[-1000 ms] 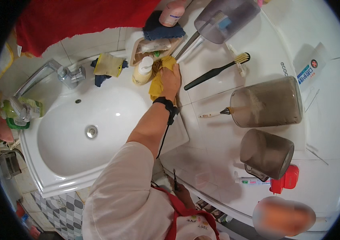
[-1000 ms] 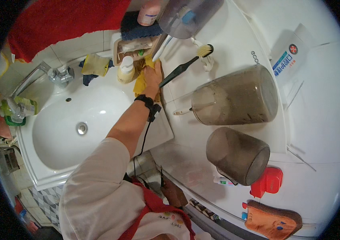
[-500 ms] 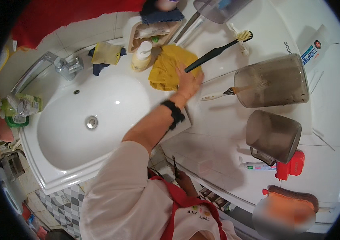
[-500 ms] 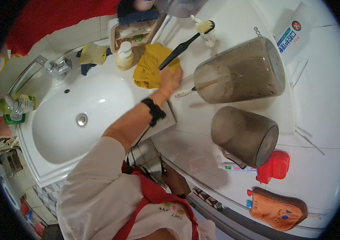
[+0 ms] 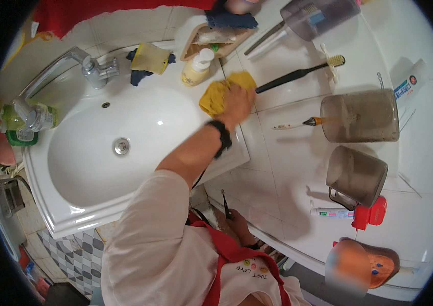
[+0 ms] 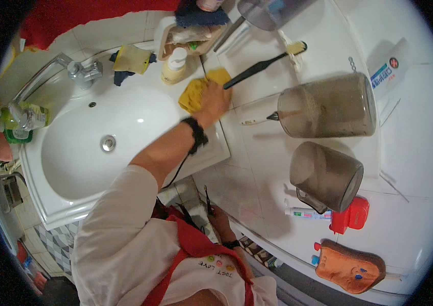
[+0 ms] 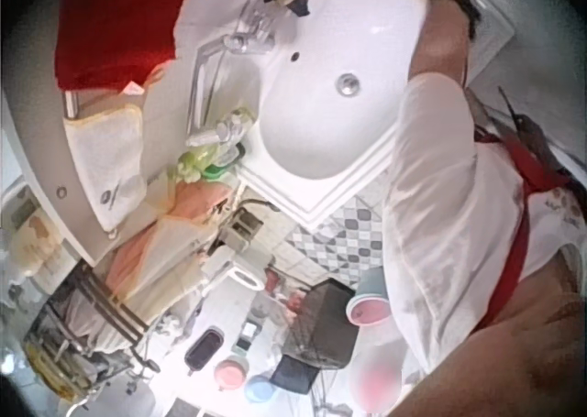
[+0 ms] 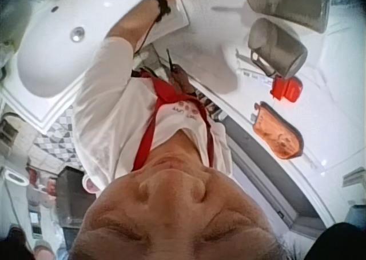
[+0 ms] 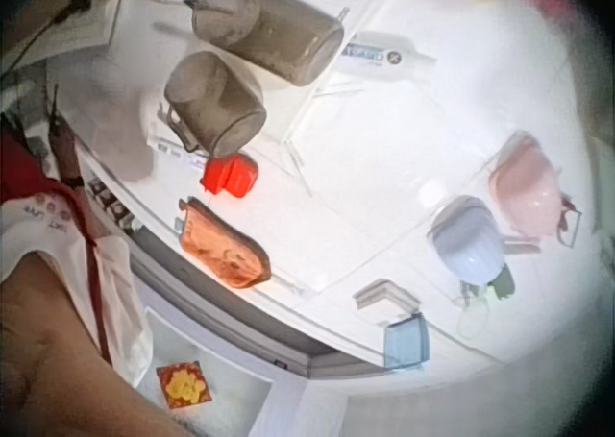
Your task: The person scrubs the bathroom sink and surrounding tiled wall with a yellow sponge, then wipes the same areas with a yellow cloth. The person moves items like cups and toothbrushes aside to reach the surfaces and returns them afterward.
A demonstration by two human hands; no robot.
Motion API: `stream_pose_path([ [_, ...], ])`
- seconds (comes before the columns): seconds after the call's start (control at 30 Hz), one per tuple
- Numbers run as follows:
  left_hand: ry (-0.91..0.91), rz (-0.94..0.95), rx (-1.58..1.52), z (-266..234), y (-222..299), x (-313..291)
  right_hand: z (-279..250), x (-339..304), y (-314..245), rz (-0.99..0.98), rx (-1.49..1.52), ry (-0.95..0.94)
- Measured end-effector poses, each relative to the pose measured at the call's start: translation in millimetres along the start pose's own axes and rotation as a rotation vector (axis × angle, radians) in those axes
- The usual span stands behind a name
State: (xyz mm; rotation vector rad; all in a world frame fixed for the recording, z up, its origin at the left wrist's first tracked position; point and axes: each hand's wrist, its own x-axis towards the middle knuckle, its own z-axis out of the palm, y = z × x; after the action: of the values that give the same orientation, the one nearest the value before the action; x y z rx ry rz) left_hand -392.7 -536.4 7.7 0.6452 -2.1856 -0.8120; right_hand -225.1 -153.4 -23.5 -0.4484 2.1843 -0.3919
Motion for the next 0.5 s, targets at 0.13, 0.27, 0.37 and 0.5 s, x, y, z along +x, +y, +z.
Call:
stream_pose_path([
  [0.13, -0.096, -0.415, -0.15, -12, -35, 65, 20, -11, 34, -0.021, 0.092, 0.078],
  [0.27, -0.272, -0.381, -0.156, -6, -13, 24, 46, -18, 73, -0.133, 0.203, 0.111],
  [0.37, -0.444, -0.145, -0.031, 0, 30, -50, 48, -22, 92, -0.135, 0.041, 0.078],
  [0.5, -0.289, 0.111, 0.02, -2, 78, -140, 39, -27, 93, -0.098, 0.109, 0.097],
])
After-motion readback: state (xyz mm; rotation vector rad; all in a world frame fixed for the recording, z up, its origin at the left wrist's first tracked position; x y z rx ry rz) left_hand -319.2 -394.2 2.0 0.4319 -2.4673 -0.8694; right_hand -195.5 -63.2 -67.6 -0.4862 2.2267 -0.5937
